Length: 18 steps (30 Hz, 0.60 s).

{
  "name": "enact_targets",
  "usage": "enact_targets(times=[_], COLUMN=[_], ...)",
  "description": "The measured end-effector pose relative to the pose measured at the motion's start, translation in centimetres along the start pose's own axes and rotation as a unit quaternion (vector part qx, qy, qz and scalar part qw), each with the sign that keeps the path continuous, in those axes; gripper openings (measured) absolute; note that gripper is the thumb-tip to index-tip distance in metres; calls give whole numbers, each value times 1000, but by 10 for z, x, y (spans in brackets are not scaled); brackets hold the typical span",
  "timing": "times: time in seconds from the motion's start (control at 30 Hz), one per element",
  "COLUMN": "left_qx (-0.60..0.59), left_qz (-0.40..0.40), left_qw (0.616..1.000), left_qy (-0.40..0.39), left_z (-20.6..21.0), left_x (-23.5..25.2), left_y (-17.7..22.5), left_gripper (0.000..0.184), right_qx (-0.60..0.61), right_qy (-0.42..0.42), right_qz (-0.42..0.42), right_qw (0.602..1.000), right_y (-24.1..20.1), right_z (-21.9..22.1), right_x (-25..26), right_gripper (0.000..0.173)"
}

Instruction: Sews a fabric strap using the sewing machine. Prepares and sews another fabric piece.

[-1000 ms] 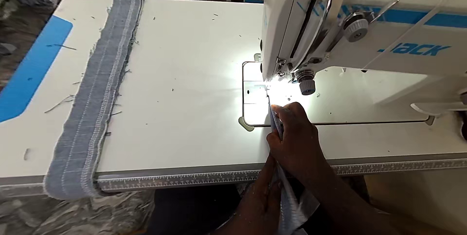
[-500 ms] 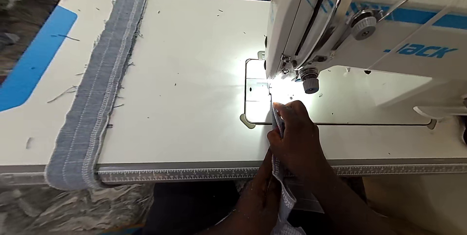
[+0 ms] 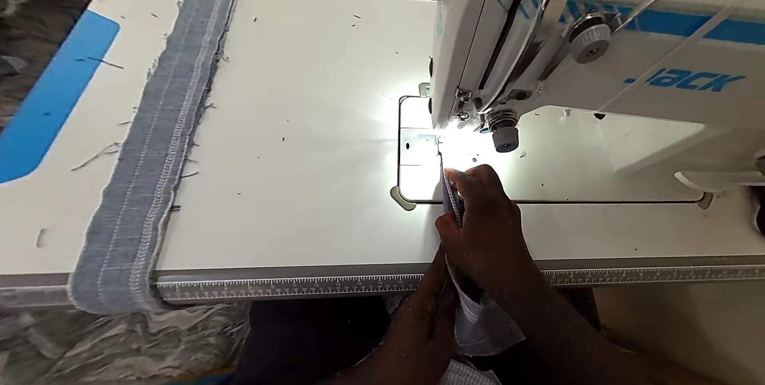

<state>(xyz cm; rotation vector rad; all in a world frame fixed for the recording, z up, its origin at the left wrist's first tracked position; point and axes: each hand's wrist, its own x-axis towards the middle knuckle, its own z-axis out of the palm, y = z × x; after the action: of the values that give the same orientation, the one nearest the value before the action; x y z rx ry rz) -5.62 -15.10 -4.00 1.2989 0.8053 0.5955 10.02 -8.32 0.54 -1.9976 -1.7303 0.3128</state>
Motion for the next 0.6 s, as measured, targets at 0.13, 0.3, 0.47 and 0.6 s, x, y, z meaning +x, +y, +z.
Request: enact_targets(times=[0.13, 0.3, 0.47, 0.6], left_qx=[-15, 8, -12, 5], left_qz=[1, 11, -14, -9], left_qw=[1000, 1000, 1000, 1000], left_qy=[1, 4, -9, -6], left_z=[-1, 0, 0, 0], left_x=[-1, 1, 1, 2], left_y=[-2, -2, 2, 1], left_gripper=[71, 62, 62, 60], right_qx=[4, 7, 4, 3], right_qy=[4, 3, -3, 0], right_qz=[-6, 9, 16, 16], right_qw=[1000, 1000, 1000, 1000], right_y=[0, 0, -1, -1], right_z=[0, 1, 0, 0], right_x=[-2, 1, 1, 1], right_gripper=[56, 56, 57, 55])
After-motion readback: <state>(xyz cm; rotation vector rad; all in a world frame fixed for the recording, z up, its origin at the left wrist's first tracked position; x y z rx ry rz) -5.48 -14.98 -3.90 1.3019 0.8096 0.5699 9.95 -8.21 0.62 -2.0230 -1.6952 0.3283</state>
